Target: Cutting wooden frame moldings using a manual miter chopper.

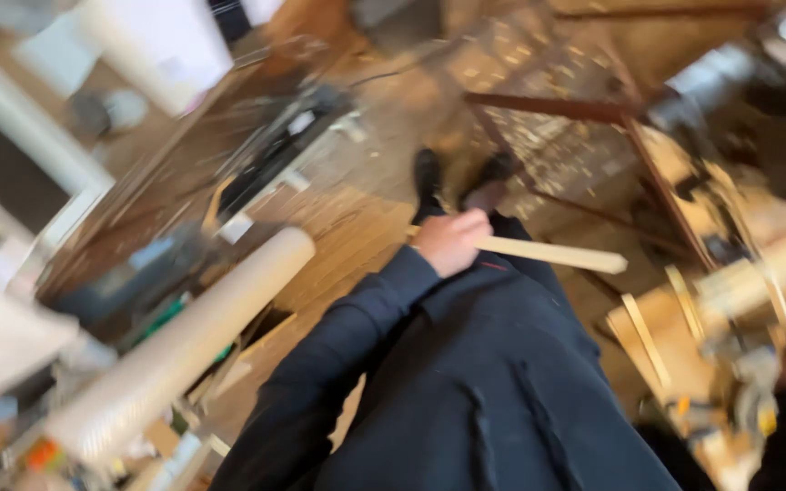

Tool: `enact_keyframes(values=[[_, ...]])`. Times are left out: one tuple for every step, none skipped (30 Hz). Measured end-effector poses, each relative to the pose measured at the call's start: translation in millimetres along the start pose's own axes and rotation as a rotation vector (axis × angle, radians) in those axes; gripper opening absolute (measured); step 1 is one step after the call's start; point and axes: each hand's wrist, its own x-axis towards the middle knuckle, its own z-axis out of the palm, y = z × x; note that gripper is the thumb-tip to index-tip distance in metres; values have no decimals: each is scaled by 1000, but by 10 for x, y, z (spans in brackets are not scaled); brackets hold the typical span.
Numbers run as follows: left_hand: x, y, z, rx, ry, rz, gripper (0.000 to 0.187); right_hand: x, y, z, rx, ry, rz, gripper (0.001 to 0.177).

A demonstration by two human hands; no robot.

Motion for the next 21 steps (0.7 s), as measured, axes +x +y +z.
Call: enact_keyframes(values=[[59,15,62,26,13,20,2,-57,20,-79,-79,-2,-71,32],[130,69,43,-7,-29,76,2,-141,-80,-89,-160,-5,-134,31],[221,107,26,5,-10,90,3,-215,-215,-68,-243,-14,-193,30],[287,149,2,16,8,94,4,-268,-388,-5,-326,-41,-250,29],[403,254,-17,-19,-34,142,4,-346,-496,-30,-341,-14,-184,29],[500,351,-48,-24,-60,99,6,-300,-587,-9,-317,-22,-218,29],[601,440,-85,-27,-87,57,8,-231,-663,9,-293,-30,-253,31],[735,579,-81,-39,-115,83,8,-273,-756,-29,-295,-15,-216,31],[869,713,-81,12,-173,96,6,-300,-853,-63,-262,-30,-219,31],[993,831,-98,74,-225,99,4,-237,-949,-37,-220,-51,-233,32],[1123,951,-36,74,-247,117,4,-223,-1054,-77,-214,-41,-208,32],[1227,1068,8,49,-256,182,4,-179,-1168,-93,-192,-80,-172,31],[1330,1175,48,23,-265,247,4,-126,-1289,-105,-169,-120,-138,30],[1432,1299,118,32,-281,245,4,-113,-1368,-120,-154,-123,-129,30],[1534,1413,183,15,-324,303,9,-94,-1458,-133,-114,-159,-132,33],[1660,1516,250,2,-357,359,13,5,-1553,-153,-75,-192,-147,37],[1760,1598,341,14,-363,356,13,88,-1634,-150,-61,-193,-149,37],[1833,1688,438,36,-402,387,18,148,-1714,-160,-41,-221,-148,36],[1901,1766,531,58,-442,418,23,207,-1800,-164,-20,-250,-147,35],[1990,1829,654,63,-449,409,23,272,-1881,-153,-11,-259,-148,35],[2077,1885,775,66,-486,442,32,336,-1967,-138,-3,-282,-111,32]])
